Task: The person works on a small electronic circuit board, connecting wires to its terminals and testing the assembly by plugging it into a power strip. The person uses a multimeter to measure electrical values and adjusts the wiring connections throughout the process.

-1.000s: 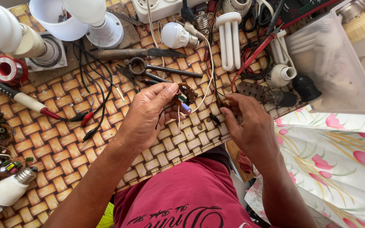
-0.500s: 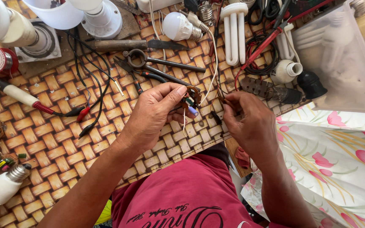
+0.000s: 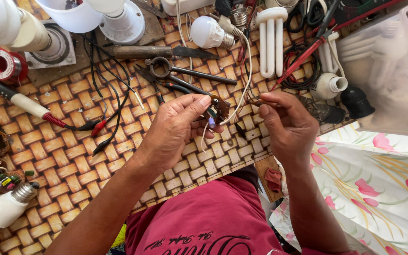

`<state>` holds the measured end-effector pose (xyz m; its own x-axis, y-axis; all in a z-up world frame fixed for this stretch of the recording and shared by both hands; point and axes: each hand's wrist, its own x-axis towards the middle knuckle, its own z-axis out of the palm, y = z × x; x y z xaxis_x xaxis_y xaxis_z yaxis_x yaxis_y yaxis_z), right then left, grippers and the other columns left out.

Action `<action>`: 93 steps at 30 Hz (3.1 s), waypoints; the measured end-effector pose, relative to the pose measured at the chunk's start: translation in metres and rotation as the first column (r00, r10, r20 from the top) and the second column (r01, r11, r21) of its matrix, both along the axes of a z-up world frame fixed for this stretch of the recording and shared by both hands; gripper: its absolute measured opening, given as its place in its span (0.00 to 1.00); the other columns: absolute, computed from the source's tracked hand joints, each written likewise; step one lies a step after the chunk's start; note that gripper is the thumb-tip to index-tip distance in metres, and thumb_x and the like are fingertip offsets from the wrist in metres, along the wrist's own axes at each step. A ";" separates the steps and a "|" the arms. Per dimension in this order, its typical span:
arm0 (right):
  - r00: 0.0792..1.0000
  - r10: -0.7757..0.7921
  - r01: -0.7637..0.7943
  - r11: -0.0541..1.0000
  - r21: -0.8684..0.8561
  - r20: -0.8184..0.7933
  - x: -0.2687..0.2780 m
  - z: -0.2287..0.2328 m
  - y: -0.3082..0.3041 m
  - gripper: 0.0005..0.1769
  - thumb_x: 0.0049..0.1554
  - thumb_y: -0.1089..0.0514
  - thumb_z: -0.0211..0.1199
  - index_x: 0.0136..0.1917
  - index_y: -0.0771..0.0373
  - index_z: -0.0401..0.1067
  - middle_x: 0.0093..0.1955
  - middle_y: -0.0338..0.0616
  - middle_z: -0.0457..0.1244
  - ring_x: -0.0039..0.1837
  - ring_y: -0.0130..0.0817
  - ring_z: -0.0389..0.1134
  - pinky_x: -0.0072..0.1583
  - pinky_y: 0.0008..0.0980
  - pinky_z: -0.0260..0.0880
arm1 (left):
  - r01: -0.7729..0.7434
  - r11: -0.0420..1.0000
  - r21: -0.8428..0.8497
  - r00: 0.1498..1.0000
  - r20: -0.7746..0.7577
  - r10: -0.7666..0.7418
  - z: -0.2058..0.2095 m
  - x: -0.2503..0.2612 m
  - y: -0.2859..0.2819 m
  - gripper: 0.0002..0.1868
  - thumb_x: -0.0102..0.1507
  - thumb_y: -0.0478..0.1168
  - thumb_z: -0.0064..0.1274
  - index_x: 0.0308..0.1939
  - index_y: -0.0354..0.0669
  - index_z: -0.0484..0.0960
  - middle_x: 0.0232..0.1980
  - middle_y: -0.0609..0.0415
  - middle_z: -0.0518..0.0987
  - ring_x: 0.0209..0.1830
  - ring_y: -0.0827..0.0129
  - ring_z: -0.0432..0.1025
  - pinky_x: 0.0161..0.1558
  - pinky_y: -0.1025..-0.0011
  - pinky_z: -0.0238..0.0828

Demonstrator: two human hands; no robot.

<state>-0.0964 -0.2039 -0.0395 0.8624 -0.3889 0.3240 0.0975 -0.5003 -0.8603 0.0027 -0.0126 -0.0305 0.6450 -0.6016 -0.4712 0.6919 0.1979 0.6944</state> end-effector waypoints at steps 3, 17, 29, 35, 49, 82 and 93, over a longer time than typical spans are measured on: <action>0.994 -0.026 0.052 0.966 0.253 -0.104 0.003 -0.002 0.001 0.07 0.63 0.69 0.59 0.55 0.69 0.71 0.51 0.46 0.66 0.44 0.28 0.69 0.50 0.22 0.72 | -0.012 1.000 -0.008 0.999 -0.044 0.012 0.000 0.001 0.001 0.15 0.64 0.42 0.48 0.46 0.32 0.80 0.43 0.44 0.83 0.31 0.57 0.79 0.28 0.77 0.73; 0.986 0.161 -0.164 0.961 -0.224 -0.034 0.020 0.000 0.010 0.10 0.58 0.67 0.70 0.52 0.66 0.72 0.49 0.48 0.68 0.43 0.28 0.68 0.47 0.23 0.69 | -0.024 0.999 0.030 0.995 -0.097 0.027 -0.006 0.002 -0.003 0.13 0.65 0.39 0.48 0.51 0.36 0.77 0.44 0.40 0.84 0.28 0.57 0.79 0.25 0.76 0.71; 0.941 0.329 -0.332 0.849 -0.410 -0.080 0.015 0.002 -0.001 0.11 0.64 0.67 0.58 0.60 0.68 0.73 0.54 0.53 0.66 0.52 0.43 0.69 0.56 0.35 0.70 | -0.066 0.998 0.019 0.991 -0.119 0.067 -0.012 0.002 -0.003 0.14 0.65 0.39 0.48 0.52 0.35 0.76 0.46 0.43 0.83 0.30 0.54 0.80 0.24 0.77 0.72; 0.957 0.290 -0.252 0.827 -0.503 -0.002 0.019 0.007 0.003 0.07 0.58 0.66 0.69 0.51 0.68 0.77 0.48 0.50 0.69 0.47 0.41 0.70 0.52 0.35 0.71 | -0.072 0.996 0.043 0.994 -0.081 0.076 -0.008 0.000 -0.004 0.12 0.66 0.39 0.47 0.50 0.36 0.76 0.46 0.45 0.82 0.32 0.55 0.81 0.26 0.78 0.73; 0.957 0.286 -0.185 0.721 -0.668 0.044 0.022 0.006 0.006 0.04 0.60 0.66 0.69 0.50 0.66 0.76 0.47 0.47 0.69 0.45 0.43 0.70 0.50 0.38 0.72 | -0.095 0.995 0.017 0.993 -0.072 0.096 -0.011 -0.002 -0.004 0.12 0.65 0.38 0.49 0.50 0.35 0.76 0.42 0.46 0.81 0.34 0.57 0.80 0.34 0.72 0.78; 0.992 0.032 -0.006 0.979 0.205 -0.125 0.010 0.004 -0.013 0.15 0.65 0.73 0.54 0.65 0.72 0.64 0.54 0.53 0.63 0.56 0.38 0.69 0.59 0.31 0.76 | -0.177 0.984 0.009 0.984 0.009 0.177 -0.005 -0.001 0.000 0.10 0.64 0.34 0.49 0.49 0.35 0.74 0.42 0.46 0.79 0.33 0.64 0.77 0.35 0.70 0.80; 0.992 0.004 0.023 0.977 0.214 -0.126 0.012 0.007 -0.009 0.12 0.62 0.72 0.59 0.60 0.70 0.70 0.54 0.52 0.67 0.56 0.35 0.71 0.62 0.27 0.74 | -0.173 0.985 0.021 0.985 -0.001 0.173 -0.007 -0.002 0.000 0.11 0.64 0.35 0.49 0.50 0.37 0.74 0.44 0.46 0.80 0.33 0.64 0.76 0.35 0.71 0.79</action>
<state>-0.0847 -0.2130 -0.0327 0.8869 -0.4456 0.1222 -0.0212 -0.3033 -0.9527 0.0011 -0.0130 -0.0373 0.7374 -0.4709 -0.4843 0.6502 0.3005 0.6978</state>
